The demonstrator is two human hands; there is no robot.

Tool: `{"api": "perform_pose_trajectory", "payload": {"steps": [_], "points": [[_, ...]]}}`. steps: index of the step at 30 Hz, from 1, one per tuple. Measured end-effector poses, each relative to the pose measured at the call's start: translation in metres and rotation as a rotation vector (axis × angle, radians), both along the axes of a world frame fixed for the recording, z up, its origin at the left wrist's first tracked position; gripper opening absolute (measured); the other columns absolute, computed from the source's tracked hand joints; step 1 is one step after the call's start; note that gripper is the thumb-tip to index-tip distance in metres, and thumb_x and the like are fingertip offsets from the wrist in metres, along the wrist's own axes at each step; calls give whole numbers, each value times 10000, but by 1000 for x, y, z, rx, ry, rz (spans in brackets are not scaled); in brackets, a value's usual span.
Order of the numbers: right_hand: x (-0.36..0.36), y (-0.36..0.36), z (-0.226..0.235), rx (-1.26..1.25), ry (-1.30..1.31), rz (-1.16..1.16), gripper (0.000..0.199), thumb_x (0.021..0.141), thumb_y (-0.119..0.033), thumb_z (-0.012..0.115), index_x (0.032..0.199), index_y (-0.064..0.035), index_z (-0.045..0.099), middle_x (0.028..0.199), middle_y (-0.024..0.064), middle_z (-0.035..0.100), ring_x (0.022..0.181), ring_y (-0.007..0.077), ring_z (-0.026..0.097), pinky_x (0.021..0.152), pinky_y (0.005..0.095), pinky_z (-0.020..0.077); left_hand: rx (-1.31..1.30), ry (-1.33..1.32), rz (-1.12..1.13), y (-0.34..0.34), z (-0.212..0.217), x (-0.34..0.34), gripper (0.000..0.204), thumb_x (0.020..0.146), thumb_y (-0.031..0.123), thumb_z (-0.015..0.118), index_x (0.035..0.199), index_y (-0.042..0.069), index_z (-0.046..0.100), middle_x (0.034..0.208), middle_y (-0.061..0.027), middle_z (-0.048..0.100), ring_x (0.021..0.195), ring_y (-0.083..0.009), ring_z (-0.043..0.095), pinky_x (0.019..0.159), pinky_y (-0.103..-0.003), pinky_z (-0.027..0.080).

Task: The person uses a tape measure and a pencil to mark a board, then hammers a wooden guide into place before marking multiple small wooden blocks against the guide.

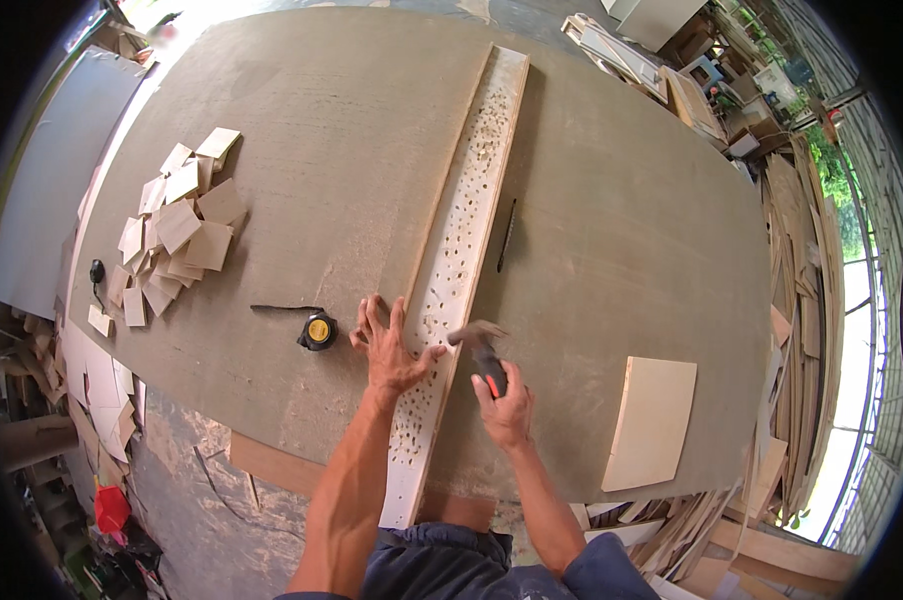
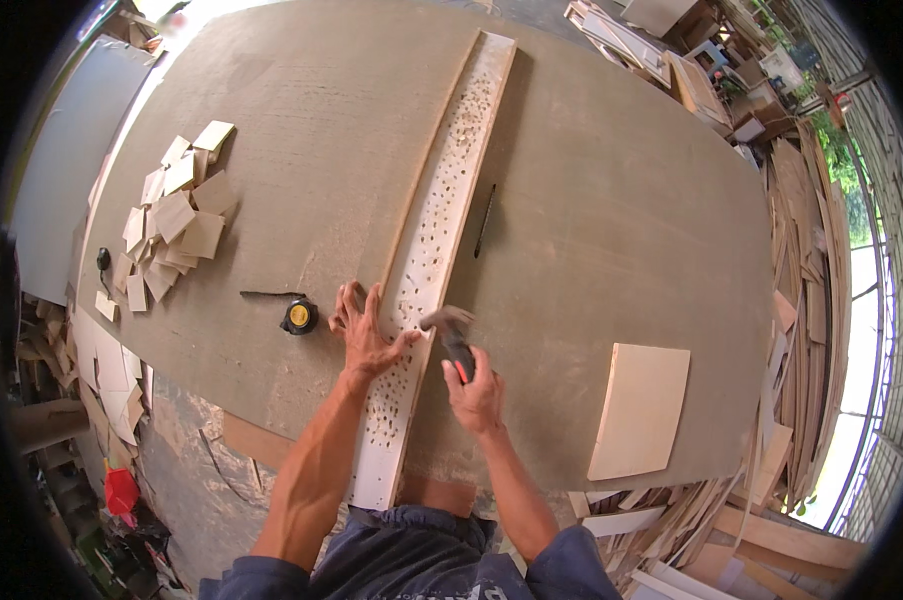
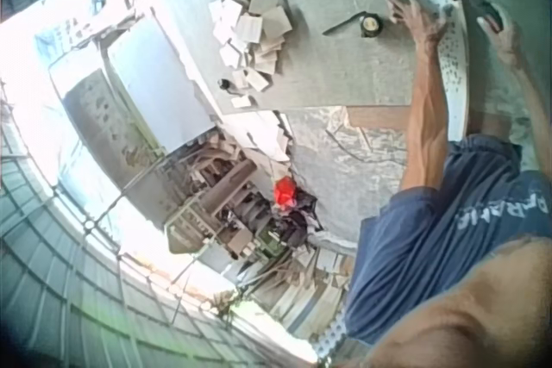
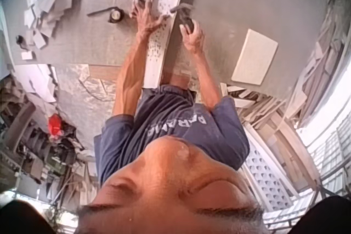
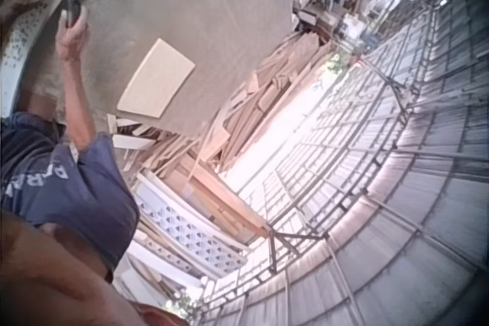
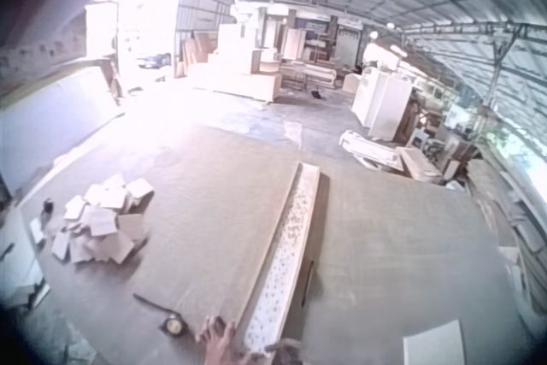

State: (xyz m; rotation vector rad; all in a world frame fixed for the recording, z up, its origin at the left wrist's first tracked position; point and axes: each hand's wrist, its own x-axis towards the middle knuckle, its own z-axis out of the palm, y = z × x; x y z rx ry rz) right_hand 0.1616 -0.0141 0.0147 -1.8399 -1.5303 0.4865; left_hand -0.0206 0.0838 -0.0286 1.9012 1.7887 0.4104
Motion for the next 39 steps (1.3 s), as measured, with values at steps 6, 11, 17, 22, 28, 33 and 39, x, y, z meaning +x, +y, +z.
{"api": "perform_pose_trajectory", "payload": {"steps": [6,11,17,22,28,33,39], "points": [[-12,33,20,478,2,239,328,964,-158,618,1180,63,508,856,176,675,641,316,688,591,384,563,6,-9,-7,0,1,-1,1076,638,610,832,1489,113,399,1570,-232,191,1506,-401,57,1121,-589,99],[-8,40,-19,-5,-286,356,295,966,-148,640,1154,42,516,853,169,677,585,325,663,508,399,543,44,-16,-13,1,-3,2,1072,626,578,850,1480,108,405,1565,-230,197,1504,-398,64,1120,-587,101],[-19,42,12,421,13,247,352,960,-139,657,1226,51,527,955,193,692,723,346,712,588,396,574,29,-17,5,-1,-2,0,1073,620,579,854,1479,118,406,1564,-225,203,1505,-397,67,1124,-583,93],[-10,37,-3,-96,-209,272,356,991,-255,617,1186,33,540,970,200,689,736,342,710,576,421,564,34,-27,7,-1,-5,-2,1058,619,581,834,1482,129,422,1572,-228,214,1496,-398,99,1124,-589,107],[-21,34,-9,449,-75,189,313,1010,-270,574,1136,15,546,799,197,683,587,388,673,521,444,549,21,-3,-11,2,-7,2,1037,640,564,850,1480,146,409,1563,-219,206,1498,-401,87,1116,-605,102],[-20,49,4,-158,-84,191,313,1014,-332,542,1074,-26,530,772,211,679,652,416,688,586,478,544,53,5,-5,0,-8,-3,1031,637,542,854,1476,142,408,1543,-225,228,1483,-407,112,1108,-613,113],[-15,90,-1,-54,68,-90,291,999,-297,551,1103,-27,525,725,209,670,674,439,669,609,529,515,8,-6,1,2,4,2,1047,622,530,866,1466,107,413,1533,-223,238,1484,-409,109,1113,-625,105]]}}
